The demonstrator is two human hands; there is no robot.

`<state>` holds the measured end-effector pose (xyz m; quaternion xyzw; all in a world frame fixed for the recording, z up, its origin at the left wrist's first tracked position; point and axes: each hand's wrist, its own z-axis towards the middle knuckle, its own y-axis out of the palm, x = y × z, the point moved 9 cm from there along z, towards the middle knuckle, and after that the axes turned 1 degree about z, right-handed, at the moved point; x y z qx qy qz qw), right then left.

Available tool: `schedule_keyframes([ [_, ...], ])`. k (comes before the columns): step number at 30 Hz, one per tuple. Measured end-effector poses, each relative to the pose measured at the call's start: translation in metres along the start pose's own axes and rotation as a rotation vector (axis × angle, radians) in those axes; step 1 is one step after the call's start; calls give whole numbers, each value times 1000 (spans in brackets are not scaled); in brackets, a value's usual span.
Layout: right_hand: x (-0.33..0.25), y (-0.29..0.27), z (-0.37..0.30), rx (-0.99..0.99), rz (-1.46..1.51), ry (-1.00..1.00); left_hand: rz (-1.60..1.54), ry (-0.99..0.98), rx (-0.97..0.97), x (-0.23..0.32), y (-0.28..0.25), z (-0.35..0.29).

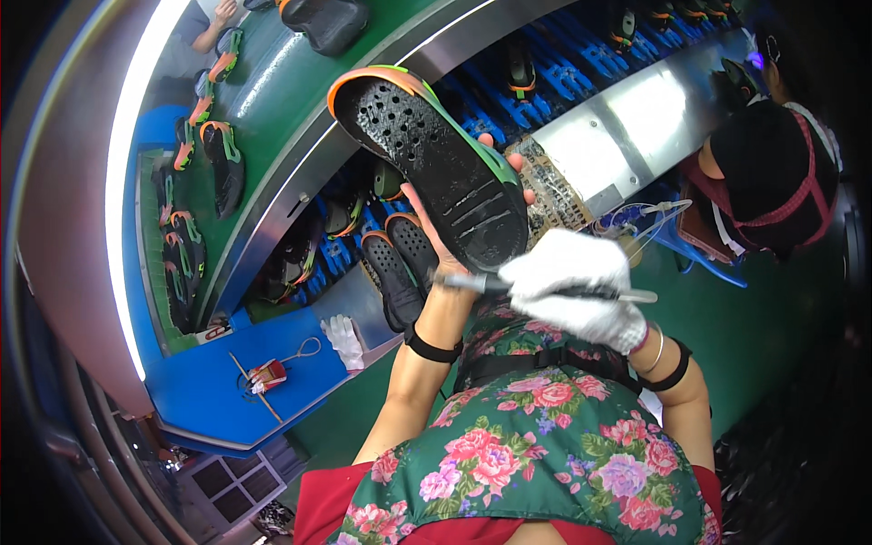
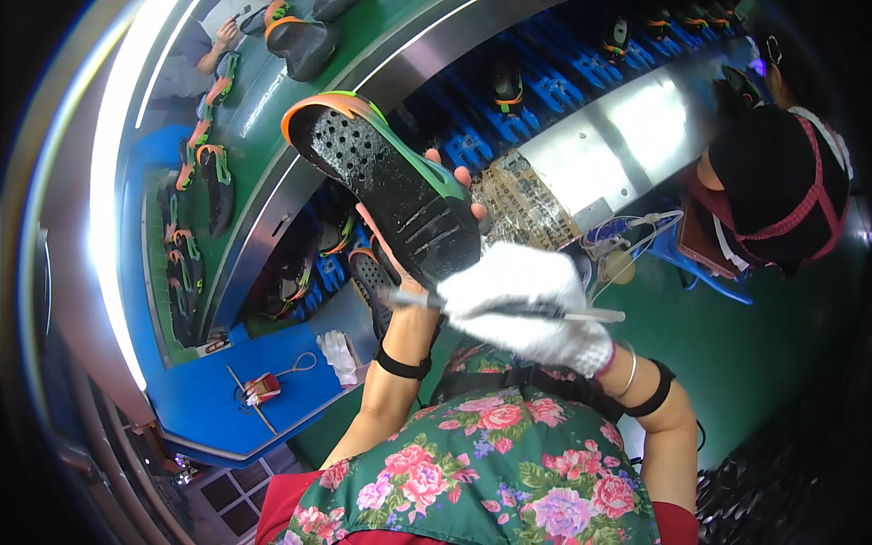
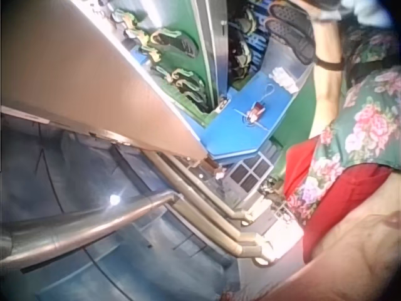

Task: Applying a liquid adhesive to shoe soles using a brush on an assembly line.

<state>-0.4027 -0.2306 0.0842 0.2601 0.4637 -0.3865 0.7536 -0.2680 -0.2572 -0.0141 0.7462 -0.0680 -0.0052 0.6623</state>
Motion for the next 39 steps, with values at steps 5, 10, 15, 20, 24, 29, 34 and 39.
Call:
schedule_keyframes([
  [5,-15,-3,-3,23,-379,-207,162,9,-26,4,1,3],
  [10,10,-3,-6,-23,46,90,105,-89,-96,1,7,0],
  [15,-11,-11,2,16,-387,-159,206,-185,-199,1,12,2],
  [20,-12,13,-6,-188,-266,-115,181,-277,-184,4,5,5],
  [24,0,-7,3,-99,-103,33,142,-336,-188,2,9,4],
  [29,-13,13,-14,-264,-441,-246,501,-479,-30,0,-2,4],
  [34,-7,5,-4,-239,-74,-60,593,-495,-24,7,-9,2],
  [39,6,-4,-1,-78,-195,-24,584,-465,-48,3,-5,15],
])
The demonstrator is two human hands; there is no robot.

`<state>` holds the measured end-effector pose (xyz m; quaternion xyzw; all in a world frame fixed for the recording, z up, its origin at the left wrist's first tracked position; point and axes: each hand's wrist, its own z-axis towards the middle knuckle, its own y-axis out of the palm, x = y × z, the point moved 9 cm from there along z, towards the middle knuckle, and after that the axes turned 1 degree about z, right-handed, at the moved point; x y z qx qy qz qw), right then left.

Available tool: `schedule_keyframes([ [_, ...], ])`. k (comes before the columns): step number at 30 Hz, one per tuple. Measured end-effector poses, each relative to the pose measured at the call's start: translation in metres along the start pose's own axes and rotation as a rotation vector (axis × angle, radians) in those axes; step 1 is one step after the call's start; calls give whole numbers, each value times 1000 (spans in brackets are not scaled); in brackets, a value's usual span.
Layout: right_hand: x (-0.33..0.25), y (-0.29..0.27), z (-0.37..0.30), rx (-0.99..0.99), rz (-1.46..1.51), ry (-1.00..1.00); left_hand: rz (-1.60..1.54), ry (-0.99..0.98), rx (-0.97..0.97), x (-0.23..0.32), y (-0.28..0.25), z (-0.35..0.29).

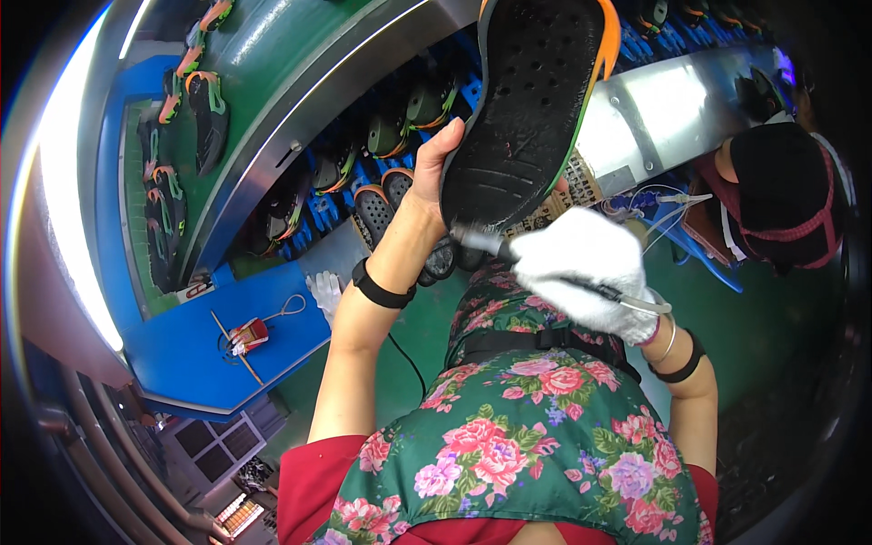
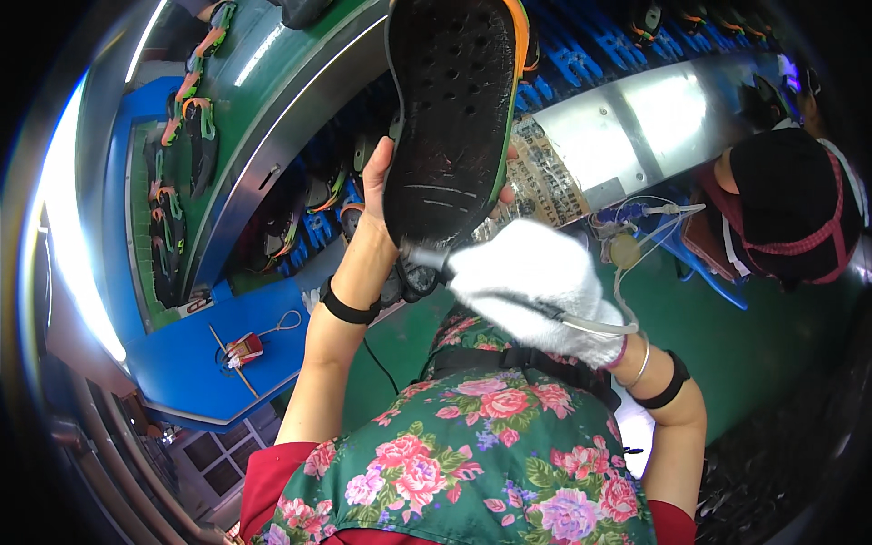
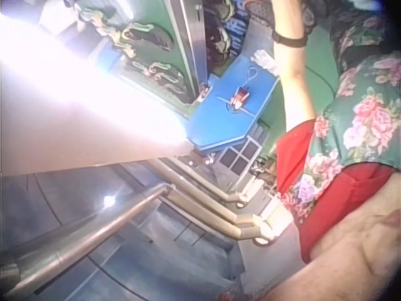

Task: Applying a liquid adhesive to shoe soles using a brush on an assembly line.

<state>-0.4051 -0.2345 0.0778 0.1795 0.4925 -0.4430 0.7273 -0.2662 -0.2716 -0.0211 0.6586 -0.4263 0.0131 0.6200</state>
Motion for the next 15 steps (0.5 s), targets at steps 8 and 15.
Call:
schedule_keyframes([
  [8,34,2,-13,38,249,285,-361,76,-9,-12,-7,5],
  [15,49,-41,6,90,58,268,-437,84,289,-47,-16,-11],
])
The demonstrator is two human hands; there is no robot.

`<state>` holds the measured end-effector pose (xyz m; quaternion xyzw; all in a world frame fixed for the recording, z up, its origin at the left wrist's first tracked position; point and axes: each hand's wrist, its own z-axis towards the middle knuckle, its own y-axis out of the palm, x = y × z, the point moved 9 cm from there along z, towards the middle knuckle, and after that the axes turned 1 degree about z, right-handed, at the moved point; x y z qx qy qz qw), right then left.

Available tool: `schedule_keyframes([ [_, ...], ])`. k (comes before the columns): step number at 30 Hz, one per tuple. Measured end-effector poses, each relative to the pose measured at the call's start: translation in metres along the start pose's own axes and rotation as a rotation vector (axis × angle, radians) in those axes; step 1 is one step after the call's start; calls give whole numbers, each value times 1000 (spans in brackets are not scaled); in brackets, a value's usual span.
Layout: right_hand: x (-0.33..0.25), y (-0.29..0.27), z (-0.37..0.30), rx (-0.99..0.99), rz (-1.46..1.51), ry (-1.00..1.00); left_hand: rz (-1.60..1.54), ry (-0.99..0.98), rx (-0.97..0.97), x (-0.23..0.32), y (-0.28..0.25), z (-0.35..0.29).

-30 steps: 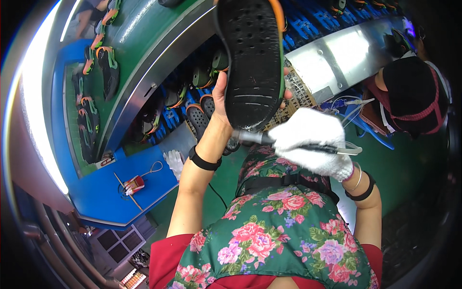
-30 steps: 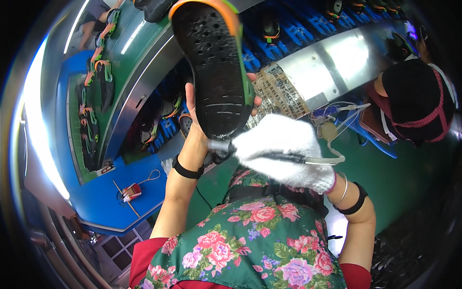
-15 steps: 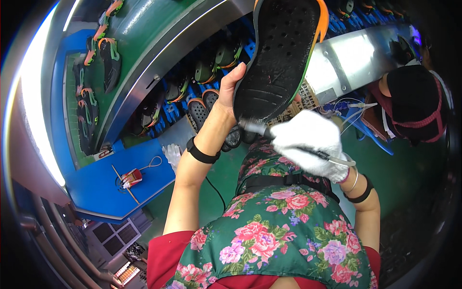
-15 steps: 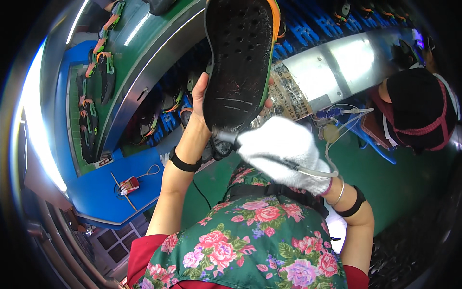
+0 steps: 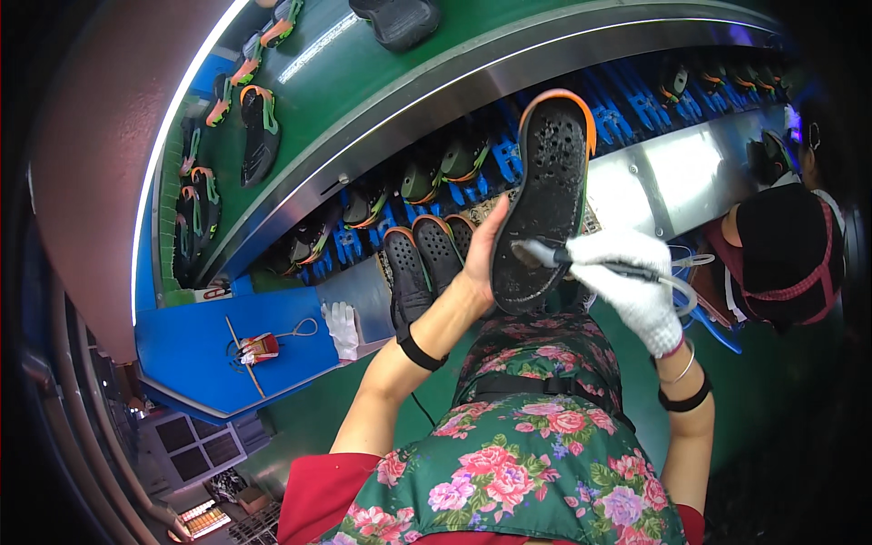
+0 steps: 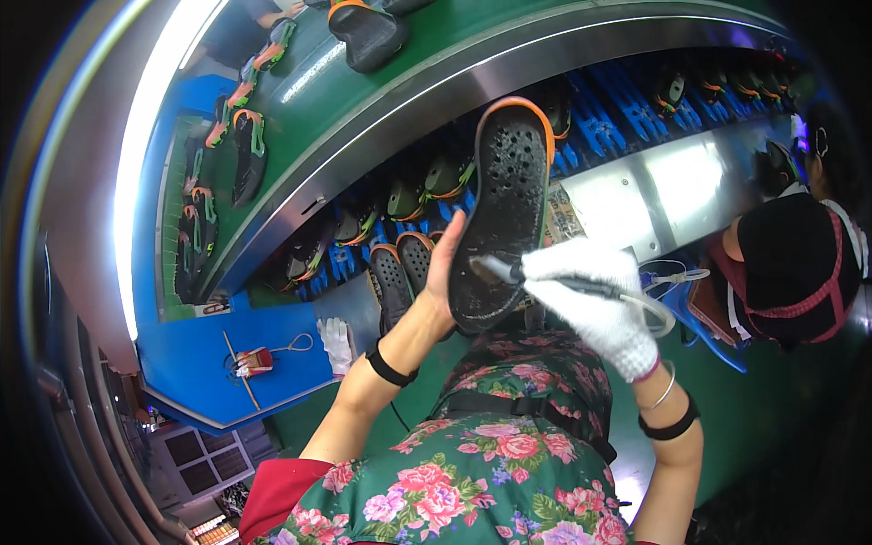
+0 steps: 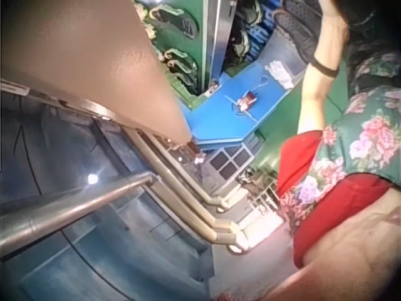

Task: Applying a liquid adhesive to shoe soles using a brush on an assembly line.

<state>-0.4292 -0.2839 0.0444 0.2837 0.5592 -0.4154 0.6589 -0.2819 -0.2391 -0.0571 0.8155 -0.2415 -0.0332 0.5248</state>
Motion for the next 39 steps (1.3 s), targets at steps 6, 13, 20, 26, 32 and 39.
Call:
schedule_keyframes([
  [6,-48,-25,36,186,-551,-373,-93,-126,-183,-23,15,-5],
  [13,-41,50,-20,-199,-21,-188,-54,-8,-275,17,23,1],
  [20,2,47,-5,-107,241,190,-1,58,-320,37,22,-5],
  [26,45,33,-27,20,978,474,56,244,-269,60,33,-36],
  [32,68,11,-45,224,1074,479,86,412,-410,106,59,-83],
  [39,4,15,-5,111,806,232,136,211,-269,64,51,-57],
])
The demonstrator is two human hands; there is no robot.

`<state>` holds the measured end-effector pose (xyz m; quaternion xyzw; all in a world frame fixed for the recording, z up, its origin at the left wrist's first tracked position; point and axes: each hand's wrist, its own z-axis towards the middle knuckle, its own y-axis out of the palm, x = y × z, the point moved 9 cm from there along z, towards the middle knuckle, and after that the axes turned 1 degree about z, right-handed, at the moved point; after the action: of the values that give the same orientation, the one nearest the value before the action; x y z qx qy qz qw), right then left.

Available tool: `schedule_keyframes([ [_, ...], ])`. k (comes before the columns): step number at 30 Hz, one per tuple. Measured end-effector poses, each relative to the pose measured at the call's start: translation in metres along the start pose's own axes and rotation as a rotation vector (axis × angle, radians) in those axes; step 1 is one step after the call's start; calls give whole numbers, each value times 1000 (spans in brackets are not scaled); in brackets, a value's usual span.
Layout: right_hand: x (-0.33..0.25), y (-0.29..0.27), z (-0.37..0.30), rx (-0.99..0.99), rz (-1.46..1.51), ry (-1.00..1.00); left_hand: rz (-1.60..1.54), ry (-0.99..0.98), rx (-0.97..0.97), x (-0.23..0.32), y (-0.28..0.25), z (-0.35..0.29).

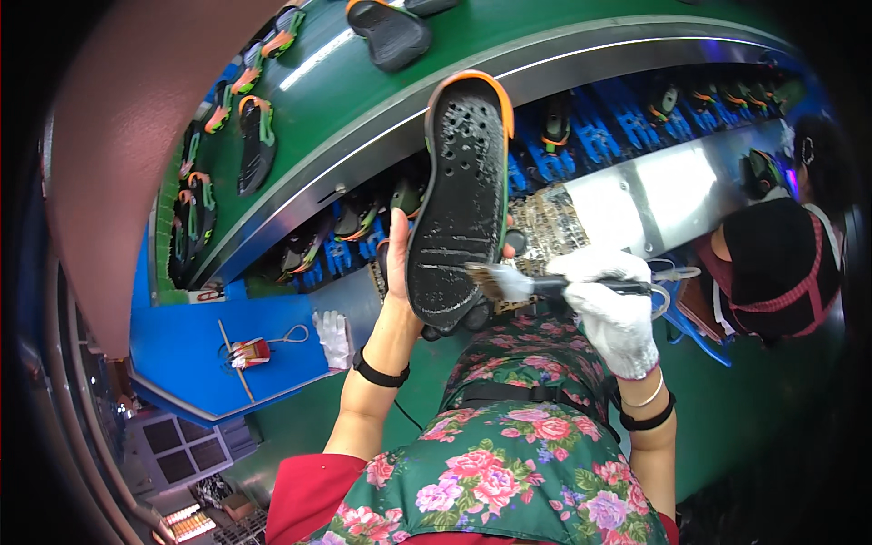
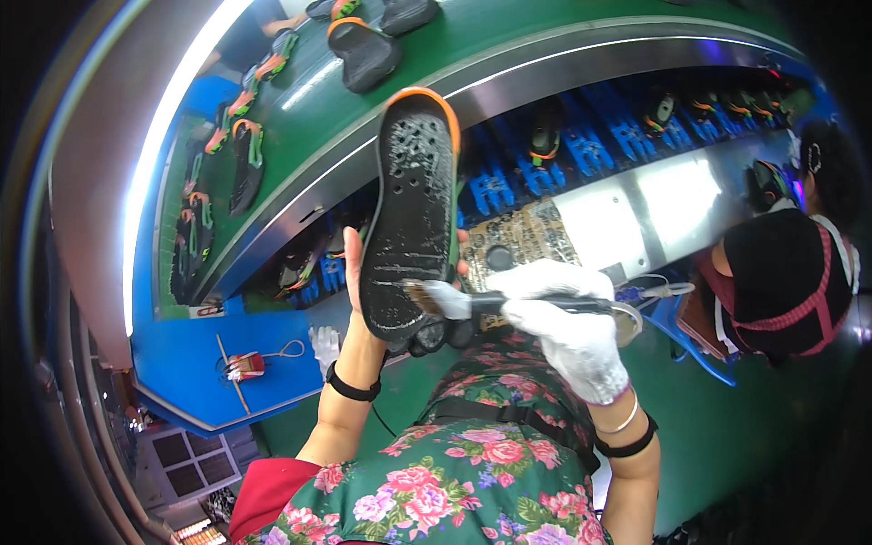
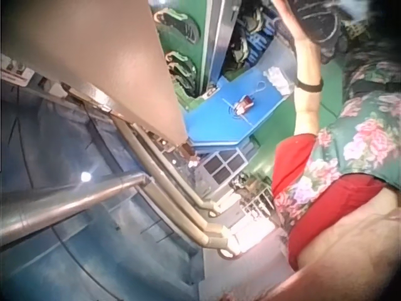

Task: Applying a liquid adhesive to shoe soles using a brush on an assembly line.

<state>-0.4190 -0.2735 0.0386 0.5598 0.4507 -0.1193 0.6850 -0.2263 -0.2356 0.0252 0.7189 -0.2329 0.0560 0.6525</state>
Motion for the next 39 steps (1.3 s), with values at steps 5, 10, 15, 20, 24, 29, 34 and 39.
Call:
schedule_keyframes([
  [5,-38,26,19,-158,-633,-98,-174,-84,164,-39,-27,-7],
  [10,-67,24,14,-225,-1061,-438,-169,-204,-53,-62,-8,-3],
  [15,-38,19,21,-182,-685,-56,-145,-140,57,-47,-24,-19],
  [20,-58,-1,17,137,-275,-55,183,162,-20,23,8,-16],
  [24,-33,-35,10,152,-59,-56,306,249,-343,108,53,1],
  [29,15,-51,11,223,-93,34,-269,368,-122,215,-7,49],
  [34,34,-53,9,212,-143,58,-436,555,113,264,-45,66],
  [39,44,-70,1,224,-167,89,-646,709,43,227,-31,50],
])
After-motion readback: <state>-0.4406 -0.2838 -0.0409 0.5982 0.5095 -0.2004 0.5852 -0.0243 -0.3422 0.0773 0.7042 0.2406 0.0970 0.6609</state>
